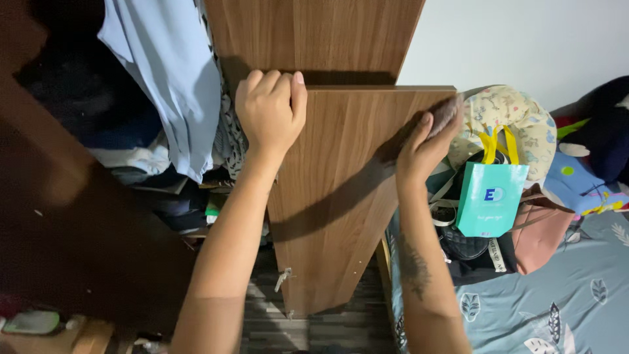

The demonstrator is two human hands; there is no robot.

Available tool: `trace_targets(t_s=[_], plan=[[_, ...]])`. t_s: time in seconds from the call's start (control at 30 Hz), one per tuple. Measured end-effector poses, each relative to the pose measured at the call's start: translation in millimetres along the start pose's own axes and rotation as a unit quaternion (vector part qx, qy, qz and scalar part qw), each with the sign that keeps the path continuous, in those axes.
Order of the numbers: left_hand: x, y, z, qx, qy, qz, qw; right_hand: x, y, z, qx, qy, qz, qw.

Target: The person wipes the exterior and interior surfaces of a wooden wardrobe door using a cloth. They systematically clean the door panel, edges, and hinges while kneeling on the floor.

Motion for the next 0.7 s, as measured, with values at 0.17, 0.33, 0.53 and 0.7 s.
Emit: trace_targets(t_s=[0.17,0.33,0.53,0.7], plan=[[-6.4,1.3,-2.7,-0.004,0.004,0.024,1.000,49.7,4.5,-78.0,-0.010,0.136,0.039,0.990],[-15.2,0.8,-3.3,-0.001,-0.007,0.047,0.999,93.3,-3.3,-179.0,-0.041,0.169,0.036,0.984],[-17.7,-1.8,-6.8,-0.007,-0.001,0.048,0.999,131.6,-30.0,-280.4,-0.079,0.266,0.072,0.958],[-10.9,-5.5,-6.2,0.005,0.001,0.060,0.998,153.4,-39.7,-314.8,-0.079,0.293,0.082,0.949]])
Point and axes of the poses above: each hand's wrist, its own z-axis towards the middle knuckle, its own y-axis out of the palm, x = y × z, the point moved 6 cm from there along z, towards the middle knuckle, and after that the axes turned 10 degrees about z, right-handed, at the moved point
